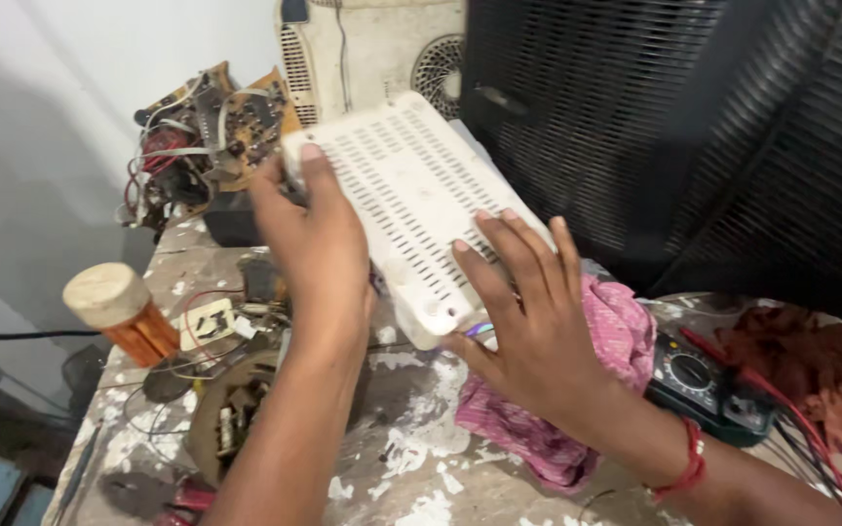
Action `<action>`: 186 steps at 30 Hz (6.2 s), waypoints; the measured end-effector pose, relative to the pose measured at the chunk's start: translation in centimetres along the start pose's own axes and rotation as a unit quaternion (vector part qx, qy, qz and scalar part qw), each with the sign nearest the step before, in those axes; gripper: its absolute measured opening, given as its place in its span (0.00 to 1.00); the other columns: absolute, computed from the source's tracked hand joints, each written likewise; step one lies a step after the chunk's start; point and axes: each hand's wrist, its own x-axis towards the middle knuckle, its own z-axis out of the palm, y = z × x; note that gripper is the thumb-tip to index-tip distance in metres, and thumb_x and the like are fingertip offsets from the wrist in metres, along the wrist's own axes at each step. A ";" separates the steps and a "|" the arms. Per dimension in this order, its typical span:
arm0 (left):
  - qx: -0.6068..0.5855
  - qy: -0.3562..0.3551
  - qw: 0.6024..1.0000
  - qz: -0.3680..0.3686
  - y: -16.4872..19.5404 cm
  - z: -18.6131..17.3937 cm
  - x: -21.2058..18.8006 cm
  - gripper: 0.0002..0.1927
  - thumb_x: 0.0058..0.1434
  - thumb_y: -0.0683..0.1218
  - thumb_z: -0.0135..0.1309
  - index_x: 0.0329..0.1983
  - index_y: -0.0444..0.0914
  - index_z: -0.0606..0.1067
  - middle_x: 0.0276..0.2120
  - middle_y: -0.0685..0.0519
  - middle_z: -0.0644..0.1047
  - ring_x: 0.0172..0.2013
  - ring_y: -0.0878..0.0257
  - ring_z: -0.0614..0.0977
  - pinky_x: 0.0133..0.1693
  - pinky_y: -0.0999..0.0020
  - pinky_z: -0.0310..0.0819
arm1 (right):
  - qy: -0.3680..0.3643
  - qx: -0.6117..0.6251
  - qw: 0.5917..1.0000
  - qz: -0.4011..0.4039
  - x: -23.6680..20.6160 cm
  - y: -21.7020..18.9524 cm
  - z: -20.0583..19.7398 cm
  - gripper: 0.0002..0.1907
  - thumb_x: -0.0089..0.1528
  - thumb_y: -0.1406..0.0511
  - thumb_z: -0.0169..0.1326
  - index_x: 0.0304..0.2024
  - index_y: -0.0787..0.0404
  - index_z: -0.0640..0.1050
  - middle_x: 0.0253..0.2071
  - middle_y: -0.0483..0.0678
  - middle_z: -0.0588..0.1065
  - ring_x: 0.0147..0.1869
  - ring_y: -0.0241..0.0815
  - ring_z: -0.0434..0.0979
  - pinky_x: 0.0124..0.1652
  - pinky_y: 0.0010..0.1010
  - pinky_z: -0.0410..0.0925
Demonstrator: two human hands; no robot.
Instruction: The person wipes a white set-top box and a red device with a pink cloth, then uses a yellow-handled screwdriver to pry open a black power adapter. They separate the adapter's plastic casing and lift out its green circuit board with attached wires.
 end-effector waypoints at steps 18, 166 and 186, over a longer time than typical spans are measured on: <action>-0.012 -0.012 0.998 -0.067 1.5 -0.8 1.8 0.25 0.60 0.51 0.59 0.50 0.27 0.73 0.44 0.44 0.78 0.45 0.59 0.78 0.49 0.64 0.73 | 0.063 0.415 0.851 0.315 -4.7 7.6 1.4 0.35 0.66 0.62 0.59 0.69 0.66 0.58 0.60 0.56 0.74 0.62 0.43 0.76 0.59 0.32 0.71; 0.507 -0.291 0.810 0.031 3.6 -13.8 2.3 0.13 0.55 0.50 0.62 0.41 0.42 0.82 0.32 0.49 0.84 0.33 0.55 0.87 0.37 0.60 0.78 | -0.224 0.241 0.858 0.394 9.7 -0.7 11.2 0.09 0.60 0.63 0.60 0.39 0.61 0.81 0.27 0.49 0.80 0.27 0.35 0.78 0.29 0.28 0.70; 0.561 -0.267 0.764 0.173 2.7 -15.2 2.5 0.06 0.56 0.45 0.59 0.37 0.44 0.84 0.31 0.49 0.82 0.35 0.47 0.82 0.38 0.51 0.74 | -0.095 0.495 0.683 0.529 11.0 -0.1 15.2 0.27 0.59 0.72 0.59 0.54 0.58 0.59 0.41 0.53 0.74 0.37 0.40 0.80 0.30 0.33 0.77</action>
